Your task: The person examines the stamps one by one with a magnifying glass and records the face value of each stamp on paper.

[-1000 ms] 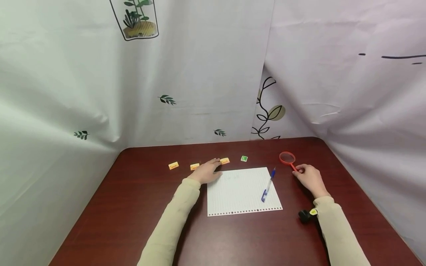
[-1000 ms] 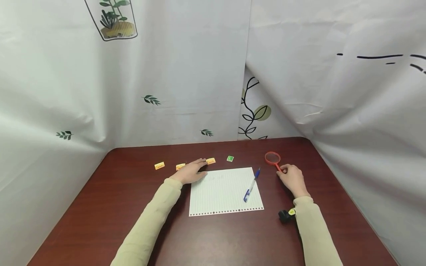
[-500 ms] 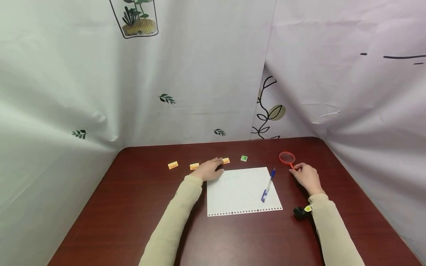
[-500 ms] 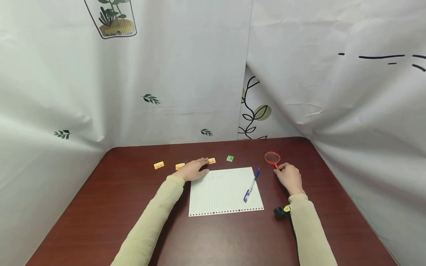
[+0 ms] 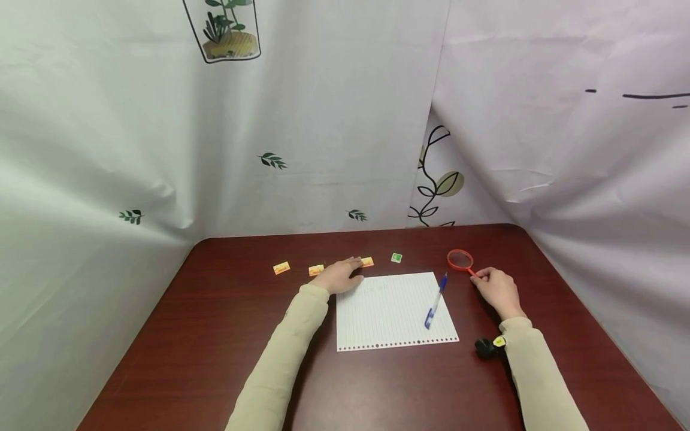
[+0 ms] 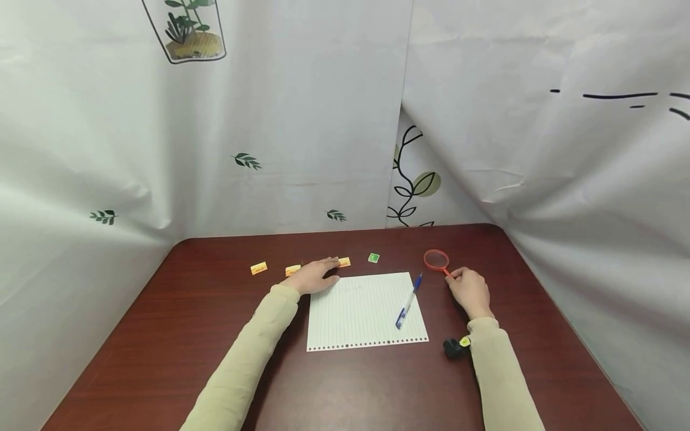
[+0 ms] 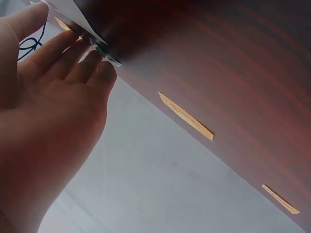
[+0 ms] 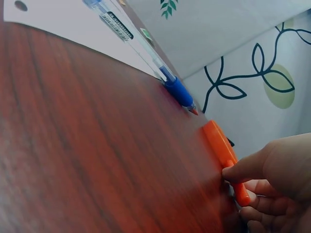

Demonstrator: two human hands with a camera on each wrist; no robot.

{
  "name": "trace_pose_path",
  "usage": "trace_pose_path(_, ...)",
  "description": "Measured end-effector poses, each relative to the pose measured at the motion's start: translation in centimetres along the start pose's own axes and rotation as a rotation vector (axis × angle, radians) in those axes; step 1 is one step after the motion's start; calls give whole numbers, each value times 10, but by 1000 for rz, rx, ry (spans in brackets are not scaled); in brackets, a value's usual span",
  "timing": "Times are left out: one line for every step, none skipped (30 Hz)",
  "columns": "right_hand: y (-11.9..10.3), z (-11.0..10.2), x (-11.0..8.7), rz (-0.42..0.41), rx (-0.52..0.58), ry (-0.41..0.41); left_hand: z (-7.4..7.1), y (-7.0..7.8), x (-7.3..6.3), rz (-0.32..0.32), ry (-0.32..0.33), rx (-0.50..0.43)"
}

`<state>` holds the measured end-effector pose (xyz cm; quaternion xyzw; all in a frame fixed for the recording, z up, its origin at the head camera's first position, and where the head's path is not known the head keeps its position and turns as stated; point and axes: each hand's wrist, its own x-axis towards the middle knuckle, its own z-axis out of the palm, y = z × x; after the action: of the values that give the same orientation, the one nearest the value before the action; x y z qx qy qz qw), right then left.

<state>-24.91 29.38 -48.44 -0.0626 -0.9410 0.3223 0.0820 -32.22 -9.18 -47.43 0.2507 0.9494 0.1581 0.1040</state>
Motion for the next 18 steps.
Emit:
trace_pose_path(0,-1,0,-1,1,-4,1,-1,0,-1,2,-3)
trace_pose_path(0,-1,-1,1,1,-6,1,-1,0,0,8,-8)
trace_pose_path(0,-1,-1,2,1,-6,1,-1,0,1,11,-8)
trace_pose_path(0,-2,-1,6,2,-2,2,-1,0,0,12,-12)
trace_pose_path(-1,-3,-1,12,4,2,2,-1,1,-1,13,-12)
trace_pose_path(-2,-4,-2,18,2,13,2,-1,1,-2,10,-8)
trace_pose_path(-3,-4,-2,22,2,27,2,-1,1,-1,10,-7)
trace_pose_path(-4,-4,-3,25,8,42,2,0,1,-1,6,-1)
trace_pose_path(-6,-5,-3,26,15,60,1,0,1,-2,1,2)
trace_pose_path(-7,-6,-3,26,23,80,1,0,1,1,1,2)
trace_pose_path(-10,-6,-3,23,30,100,0,0,1,4,-3,3)
trace_pose_path(-12,-6,-2,17,38,124,0,0,0,6,-6,2)
trace_pose_path(-14,-6,-1,10,47,143,-1,0,0,7,-8,1)
trace_pose_path(-17,-6,0,4,61,162,-1,-1,0,8,-7,0)
trace_pose_path(-20,-6,2,0,69,180,-1,-1,-1,9,-6,-4)
trace_pose_path(-24,-6,3,-4,79,198,-1,-1,-1,12,-3,-8)
trace_pose_path(-27,-6,4,-7,87,215,0,-2,-1,12,-7,-9)
trace_pose_path(-31,-7,5,-7,99,228,0,-2,-1,15,-7,-12)
